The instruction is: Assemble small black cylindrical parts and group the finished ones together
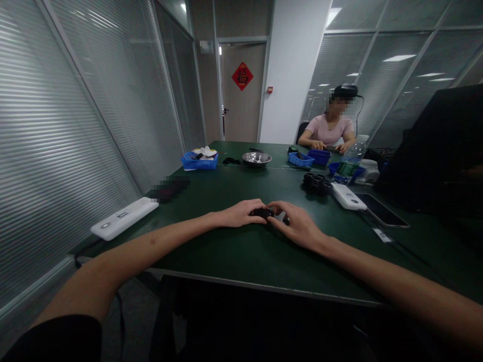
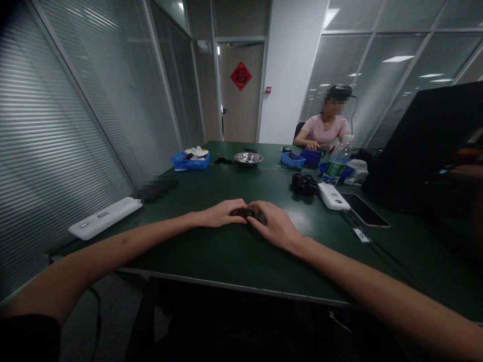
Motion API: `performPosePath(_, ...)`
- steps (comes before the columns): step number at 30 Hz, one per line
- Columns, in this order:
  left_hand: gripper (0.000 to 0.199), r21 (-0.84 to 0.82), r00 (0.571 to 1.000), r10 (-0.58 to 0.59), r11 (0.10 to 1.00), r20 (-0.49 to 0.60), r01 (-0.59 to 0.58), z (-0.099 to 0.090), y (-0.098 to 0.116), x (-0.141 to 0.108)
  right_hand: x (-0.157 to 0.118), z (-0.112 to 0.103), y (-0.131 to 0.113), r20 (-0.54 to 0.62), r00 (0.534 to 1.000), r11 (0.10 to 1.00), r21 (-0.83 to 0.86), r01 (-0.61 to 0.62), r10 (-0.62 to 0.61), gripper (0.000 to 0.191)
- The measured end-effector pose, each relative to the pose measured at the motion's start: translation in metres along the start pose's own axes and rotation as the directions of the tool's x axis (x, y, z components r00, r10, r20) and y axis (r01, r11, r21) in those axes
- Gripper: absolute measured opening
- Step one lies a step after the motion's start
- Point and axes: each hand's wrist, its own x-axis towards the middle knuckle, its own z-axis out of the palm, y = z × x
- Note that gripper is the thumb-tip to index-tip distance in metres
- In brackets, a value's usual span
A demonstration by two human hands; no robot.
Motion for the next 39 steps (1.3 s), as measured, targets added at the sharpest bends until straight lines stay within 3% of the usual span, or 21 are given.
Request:
performPosePath(24,0.037,-0.009,1.0,-0.026,1.0,-0.012,0.026,0.0001,0.0005,0.0005,-0.0008,0.0002,0.0005,-0.014,0.998,0.997,0.049,0.058,-0.057,0.04)
performPosePath(39,0.04,-0.005,0.998,-0.053,0.999,-0.032,0.053,0.0001,0.0021,-0.0006,0.0001,-0.0015,0.0014,-0.036,0.999,0.999,0.002,-0.032,0.032,0.037)
